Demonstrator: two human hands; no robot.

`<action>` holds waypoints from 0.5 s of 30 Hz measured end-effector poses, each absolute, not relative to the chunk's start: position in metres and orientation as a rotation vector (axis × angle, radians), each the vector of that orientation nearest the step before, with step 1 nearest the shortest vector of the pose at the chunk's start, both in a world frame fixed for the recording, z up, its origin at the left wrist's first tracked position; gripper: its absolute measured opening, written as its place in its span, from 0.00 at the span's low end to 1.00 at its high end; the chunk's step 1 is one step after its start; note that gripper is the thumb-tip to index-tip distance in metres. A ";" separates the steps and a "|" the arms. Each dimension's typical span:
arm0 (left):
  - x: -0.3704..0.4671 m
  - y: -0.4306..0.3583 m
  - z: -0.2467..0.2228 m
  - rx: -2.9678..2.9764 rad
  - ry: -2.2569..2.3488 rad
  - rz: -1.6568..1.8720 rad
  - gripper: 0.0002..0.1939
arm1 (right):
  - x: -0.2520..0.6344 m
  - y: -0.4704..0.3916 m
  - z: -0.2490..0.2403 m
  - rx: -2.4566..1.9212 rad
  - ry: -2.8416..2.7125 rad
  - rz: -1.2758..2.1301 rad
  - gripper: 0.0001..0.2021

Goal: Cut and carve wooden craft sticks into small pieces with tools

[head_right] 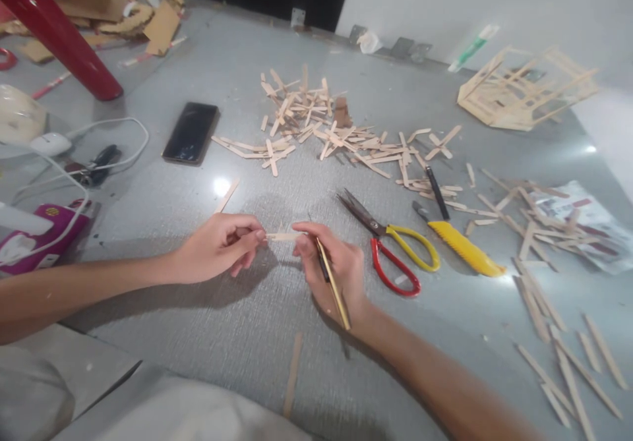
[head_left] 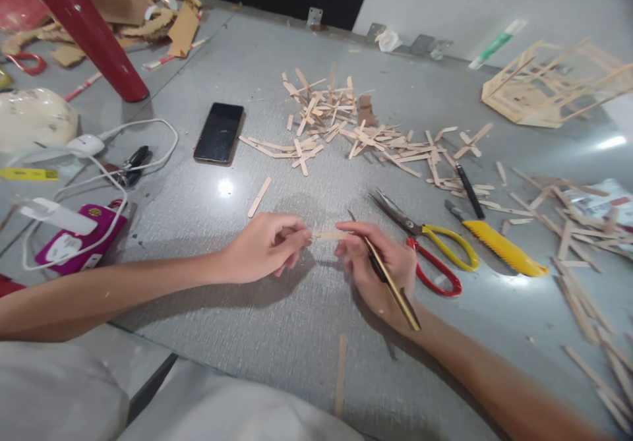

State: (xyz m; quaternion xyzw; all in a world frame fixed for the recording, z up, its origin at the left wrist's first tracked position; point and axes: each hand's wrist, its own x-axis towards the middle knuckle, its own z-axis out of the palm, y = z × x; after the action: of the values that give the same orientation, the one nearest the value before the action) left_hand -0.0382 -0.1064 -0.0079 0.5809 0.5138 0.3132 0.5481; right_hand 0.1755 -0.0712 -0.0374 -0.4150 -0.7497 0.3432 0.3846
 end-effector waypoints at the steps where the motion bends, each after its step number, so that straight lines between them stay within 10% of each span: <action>1: -0.038 -0.107 -0.006 1.372 1.203 0.758 0.14 | 0.175 -0.071 -0.032 -1.067 -1.931 0.932 0.08; 15: -0.024 -0.120 0.000 1.105 0.956 1.118 0.08 | 0.160 -0.099 0.001 -1.030 -1.570 1.591 0.16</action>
State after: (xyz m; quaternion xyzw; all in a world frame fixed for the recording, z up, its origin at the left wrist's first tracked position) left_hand -0.0239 -0.1200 0.0004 0.4779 0.4136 0.4834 0.6058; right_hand 0.1599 -0.0994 0.0008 -0.3946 -0.6013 0.6095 0.3335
